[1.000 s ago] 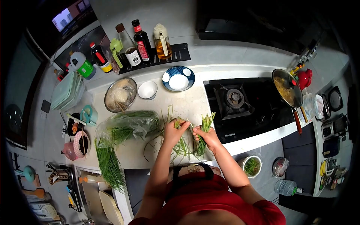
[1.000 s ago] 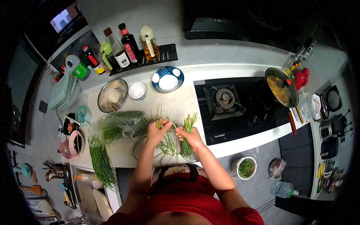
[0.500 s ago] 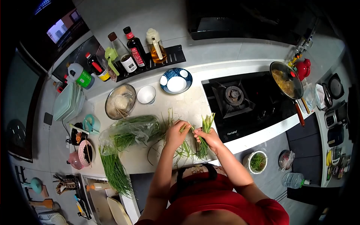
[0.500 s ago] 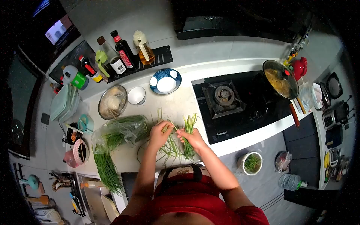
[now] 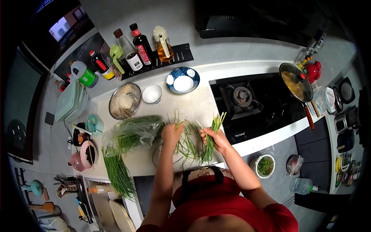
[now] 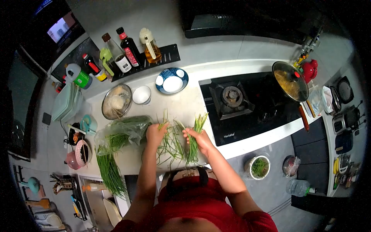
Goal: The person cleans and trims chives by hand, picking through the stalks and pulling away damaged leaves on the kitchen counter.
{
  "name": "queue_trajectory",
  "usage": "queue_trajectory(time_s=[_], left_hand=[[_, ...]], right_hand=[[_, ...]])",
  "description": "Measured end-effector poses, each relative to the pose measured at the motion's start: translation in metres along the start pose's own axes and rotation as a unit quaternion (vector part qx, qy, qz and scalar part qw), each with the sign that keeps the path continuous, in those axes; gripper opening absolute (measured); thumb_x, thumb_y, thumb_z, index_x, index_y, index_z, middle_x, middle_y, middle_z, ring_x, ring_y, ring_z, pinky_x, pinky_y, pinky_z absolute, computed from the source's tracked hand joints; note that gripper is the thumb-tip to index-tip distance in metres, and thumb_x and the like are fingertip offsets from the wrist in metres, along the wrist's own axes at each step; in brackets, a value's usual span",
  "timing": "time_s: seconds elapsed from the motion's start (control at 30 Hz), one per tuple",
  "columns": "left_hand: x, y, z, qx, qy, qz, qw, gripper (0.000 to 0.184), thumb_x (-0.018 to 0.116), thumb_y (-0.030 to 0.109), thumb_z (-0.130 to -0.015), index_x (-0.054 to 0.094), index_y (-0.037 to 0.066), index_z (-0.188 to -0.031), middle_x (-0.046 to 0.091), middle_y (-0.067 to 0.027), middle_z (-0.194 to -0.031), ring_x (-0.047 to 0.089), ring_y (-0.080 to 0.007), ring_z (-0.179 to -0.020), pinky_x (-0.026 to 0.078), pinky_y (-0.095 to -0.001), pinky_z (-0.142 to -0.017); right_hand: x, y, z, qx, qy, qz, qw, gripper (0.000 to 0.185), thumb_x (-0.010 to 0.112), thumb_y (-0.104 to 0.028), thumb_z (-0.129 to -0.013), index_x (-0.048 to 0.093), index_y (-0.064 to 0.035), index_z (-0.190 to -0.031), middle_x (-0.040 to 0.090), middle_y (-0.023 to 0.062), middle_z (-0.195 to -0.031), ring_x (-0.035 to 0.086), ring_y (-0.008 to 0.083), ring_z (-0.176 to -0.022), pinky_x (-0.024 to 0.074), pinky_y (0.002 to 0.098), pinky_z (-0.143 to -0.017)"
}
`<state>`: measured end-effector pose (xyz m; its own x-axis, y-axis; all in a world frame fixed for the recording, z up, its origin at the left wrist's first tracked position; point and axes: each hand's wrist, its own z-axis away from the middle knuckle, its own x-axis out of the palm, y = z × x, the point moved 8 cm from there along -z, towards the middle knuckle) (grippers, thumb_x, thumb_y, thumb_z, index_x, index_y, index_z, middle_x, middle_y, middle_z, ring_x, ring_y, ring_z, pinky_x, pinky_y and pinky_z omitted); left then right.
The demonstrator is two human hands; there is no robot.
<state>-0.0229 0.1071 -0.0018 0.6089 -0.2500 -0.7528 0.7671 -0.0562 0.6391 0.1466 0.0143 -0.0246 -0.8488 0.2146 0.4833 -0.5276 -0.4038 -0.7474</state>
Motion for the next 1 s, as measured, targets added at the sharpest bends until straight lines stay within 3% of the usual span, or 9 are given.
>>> queue_trajectory(time_s=[0.1, 0.33, 0.43, 0.53, 0.57, 0.67, 0.8, 0.9, 1.0], left_hand=[[0.003, -0.012, 0.0, 0.085, 0.055, -0.004, 0.995, 0.031, 0.063, 0.032, -0.074, 0.062, 0.001, -0.072, 0.059, -0.0165, -0.069, 0.057, -0.0307, -0.061, 0.043, -0.0374, -0.053], [0.002, -0.035, 0.004, -0.067, -0.009, -0.094, 0.993, 0.025, 0.062, 0.029, -0.077, 0.065, 0.005, -0.083, 0.059, -0.0144, -0.067, 0.059, -0.0263, -0.06, 0.043, -0.0354, -0.052], [0.008, -0.037, 0.005, 0.026, 0.096, 0.15, 0.984, 0.025, 0.062, 0.029, -0.079, 0.066, 0.004, -0.083, 0.06, -0.0101, -0.065, 0.057, -0.0175, -0.057, 0.042, -0.0301, -0.052], [0.034, -0.01, 0.012, 0.01, 0.004, 0.328, 0.945, 0.026, 0.063, 0.027, -0.079, 0.065, 0.003, -0.087, 0.061, -0.004, -0.067, 0.052, -0.0104, -0.057, 0.041, -0.0261, -0.054], [0.031, 0.014, 0.022, -0.015, -0.063, 0.312, 0.948, 0.029, 0.058, 0.026, -0.083, 0.063, -0.002, -0.089, 0.062, -0.0035, -0.079, 0.054, -0.0106, -0.072, 0.042, -0.0273, -0.067], [0.048, 0.027, 0.02, 0.031, -0.082, 0.404, 0.911, 0.027, 0.053, 0.025, -0.086, 0.062, -0.001, -0.085, 0.058, -0.0024, -0.074, 0.053, -0.0102, -0.07, 0.042, -0.0279, -0.066], [0.019, 0.019, 0.015, 0.037, 0.075, 0.43, 0.899, 0.029, 0.039, 0.026, -0.092, 0.047, 0.004, -0.075, 0.046, 0.0018, -0.065, 0.043, -0.0079, -0.057, 0.039, -0.0237, -0.055], [0.019, 0.031, 0.016, 0.04, -0.012, 0.492, 0.87, 0.025, 0.04, 0.024, -0.091, 0.046, 0.005, -0.076, 0.044, 0.0019, -0.064, 0.042, -0.0076, -0.056, 0.038, -0.0224, -0.053], [0.027, 0.055, 0.023, 0.087, -0.021, 0.382, 0.92, 0.016, 0.056, 0.019, -0.084, 0.056, 0.003, -0.082, 0.055, -0.0017, -0.07, 0.05, -0.0071, -0.059, 0.041, -0.0224, -0.052]], right_hand=[[-0.009, 0.0, -0.005, -0.012, 0.037, 0.013, 0.999, 0.024, 0.057, -0.02, -0.083, 0.062, 0.0015, -0.094, 0.061, 0.0045, -0.078, 0.052, 0.0097, -0.065, 0.0447, 0.0227, -0.058], [-0.02, 0.007, -0.009, -0.015, 0.07, -0.003, 0.997, 0.024, 0.057, -0.019, -0.083, 0.062, 0.0013, -0.095, 0.061, 0.0047, -0.081, 0.051, 0.0094, -0.065, 0.0447, 0.0227, -0.058], [-0.015, 0.008, -0.009, -0.013, 0.058, 0.006, 0.998, 0.024, 0.057, -0.019, -0.083, 0.061, 0.0014, -0.095, 0.061, 0.0044, -0.08, 0.052, 0.0095, -0.065, 0.0448, 0.0227, -0.059], [-0.004, 0.011, -0.01, -0.012, 0.023, 0.022, 0.999, 0.022, 0.058, -0.018, -0.082, 0.062, 0.0011, -0.093, 0.061, 0.0046, -0.08, 0.053, 0.0094, -0.065, 0.0445, 0.0223, -0.059], [0.0, 0.013, -0.011, -0.009, 0.011, 0.037, 0.999, 0.023, 0.058, -0.018, -0.082, 0.061, 0.0005, -0.096, 0.062, 0.0052, -0.082, 0.054, 0.0098, -0.068, 0.0442, 0.0223, -0.06], [0.009, 0.011, -0.011, -0.026, -0.01, 0.042, 0.999, 0.025, 0.057, -0.016, -0.083, 0.058, 0.0007, -0.1, 0.062, 0.0071, -0.088, 0.056, 0.0123, -0.073, 0.046, 0.0239, -0.059], [0.012, 0.0, -0.005, 0.009, -0.031, 0.042, 0.999, 0.029, 0.053, -0.013, -0.084, 0.054, 0.0014, -0.109, 0.059, 0.0091, -0.101, 0.057, 0.0143, -0.079, 0.0484, 0.0251, -0.063], [0.007, 0.002, -0.008, -0.009, -0.046, 0.042, 0.998, 0.032, 0.054, -0.016, -0.084, 0.052, 0.0026, -0.111, 0.058, 0.0118, -0.103, 0.057, 0.015, -0.079, 0.0482, 0.0257, -0.063], [0.011, 0.006, -0.007, -0.007, -0.053, 0.069, 0.996, 0.024, 0.055, -0.012, -0.083, 0.054, 0.001, -0.103, 0.06, 0.0083, -0.092, 0.057, 0.0145, -0.076, 0.0472, 0.025, -0.059]])
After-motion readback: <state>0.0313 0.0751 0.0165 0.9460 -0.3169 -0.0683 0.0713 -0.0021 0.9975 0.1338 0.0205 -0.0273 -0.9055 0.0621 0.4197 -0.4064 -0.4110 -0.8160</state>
